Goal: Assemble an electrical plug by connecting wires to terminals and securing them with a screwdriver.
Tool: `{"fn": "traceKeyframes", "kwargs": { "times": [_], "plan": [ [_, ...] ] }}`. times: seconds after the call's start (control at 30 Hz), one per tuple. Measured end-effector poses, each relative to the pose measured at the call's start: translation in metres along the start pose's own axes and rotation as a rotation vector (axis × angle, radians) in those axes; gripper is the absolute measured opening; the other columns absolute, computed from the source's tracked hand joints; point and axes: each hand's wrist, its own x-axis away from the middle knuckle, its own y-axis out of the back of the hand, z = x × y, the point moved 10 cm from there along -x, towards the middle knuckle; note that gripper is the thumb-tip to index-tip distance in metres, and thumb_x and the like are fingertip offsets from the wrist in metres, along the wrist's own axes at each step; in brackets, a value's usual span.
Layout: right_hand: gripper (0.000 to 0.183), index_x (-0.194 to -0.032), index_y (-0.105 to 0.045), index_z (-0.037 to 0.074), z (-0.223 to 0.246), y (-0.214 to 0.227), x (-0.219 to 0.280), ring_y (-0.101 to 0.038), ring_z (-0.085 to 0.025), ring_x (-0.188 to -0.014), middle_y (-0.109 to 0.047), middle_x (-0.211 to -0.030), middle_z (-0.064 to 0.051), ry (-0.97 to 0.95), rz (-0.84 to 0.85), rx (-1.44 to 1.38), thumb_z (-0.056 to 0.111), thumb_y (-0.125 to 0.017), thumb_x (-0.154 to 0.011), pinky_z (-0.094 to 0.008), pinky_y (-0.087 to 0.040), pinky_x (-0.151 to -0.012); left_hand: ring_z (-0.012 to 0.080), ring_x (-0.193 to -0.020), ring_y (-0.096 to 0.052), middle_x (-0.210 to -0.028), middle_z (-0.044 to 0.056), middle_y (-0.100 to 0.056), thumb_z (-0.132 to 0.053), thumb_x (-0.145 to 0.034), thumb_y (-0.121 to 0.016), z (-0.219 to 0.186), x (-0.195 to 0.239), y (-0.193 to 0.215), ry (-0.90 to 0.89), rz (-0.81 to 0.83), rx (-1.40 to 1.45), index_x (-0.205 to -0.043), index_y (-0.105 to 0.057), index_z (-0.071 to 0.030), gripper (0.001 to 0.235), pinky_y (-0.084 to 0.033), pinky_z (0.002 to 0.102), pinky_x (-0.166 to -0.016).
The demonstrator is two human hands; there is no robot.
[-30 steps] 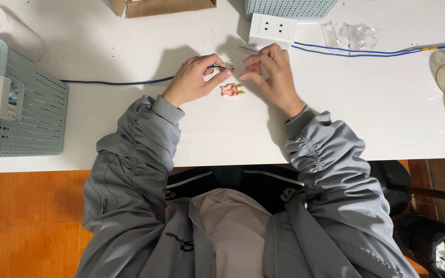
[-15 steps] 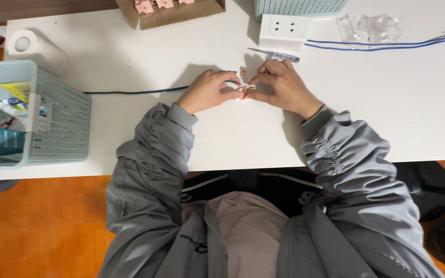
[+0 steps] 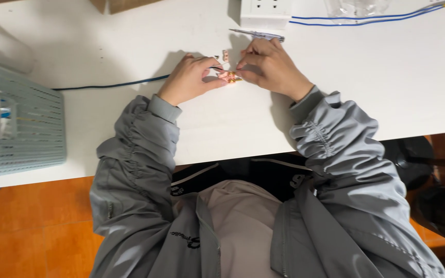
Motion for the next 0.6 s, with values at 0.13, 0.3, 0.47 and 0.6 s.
{"fn": "traceKeyframes", "kwargs": {
  "times": [0.13, 0.3, 0.47, 0.6],
  "plan": [
    [0.016, -0.126, -0.088, 0.020, -0.002, -0.003, 0.002, -0.067, -0.028, -0.125, -0.067, -0.130, -0.008, 0.027, -0.003, 0.028, 0.030, -0.083, -0.116, -0.044, -0.036, -0.098, 0.0253, -0.071, -0.061, -0.072, 0.000, -0.060, -0.044, -0.108, -0.089, 0.014, 0.003, -0.014, 0.033, 0.018, -0.019, -0.115, -0.075, -0.014, 0.034, -0.047, 0.041, -0.094],
    [0.016, -0.121, -0.087, 0.021, -0.003, -0.006, 0.000, -0.066, -0.027, -0.118, -0.068, -0.129, -0.006, 0.017, -0.013, 0.041, 0.034, -0.087, -0.113, -0.044, -0.037, -0.098, 0.0230, -0.069, -0.061, -0.072, 0.000, -0.055, -0.041, -0.109, -0.089, 0.009, 0.004, -0.010, 0.042, 0.039, 0.000, -0.117, -0.075, -0.015, 0.031, -0.047, 0.040, -0.100],
    [0.014, -0.123, -0.086, 0.023, 0.001, -0.010, 0.005, -0.066, -0.026, -0.119, -0.068, -0.126, -0.003, 0.097, -0.030, 0.095, 0.034, -0.087, -0.115, -0.043, -0.037, -0.096, 0.0219, -0.069, -0.059, -0.071, 0.001, -0.054, -0.039, -0.109, -0.091, 0.005, 0.003, -0.007, 0.047, 0.030, -0.006, -0.119, -0.076, -0.012, 0.033, -0.049, 0.040, -0.096],
    [0.015, -0.117, -0.087, 0.017, 0.011, -0.001, 0.000, -0.069, -0.032, -0.116, -0.071, -0.119, -0.010, 0.039, -0.002, 0.039, 0.029, -0.089, -0.107, -0.049, -0.041, -0.100, 0.0298, -0.077, -0.072, -0.084, 0.007, -0.079, -0.031, -0.100, -0.095, 0.000, 0.005, -0.003, -0.010, -0.052, 0.075, -0.110, -0.081, -0.011, 0.026, -0.055, 0.045, -0.087]
  ]
}}
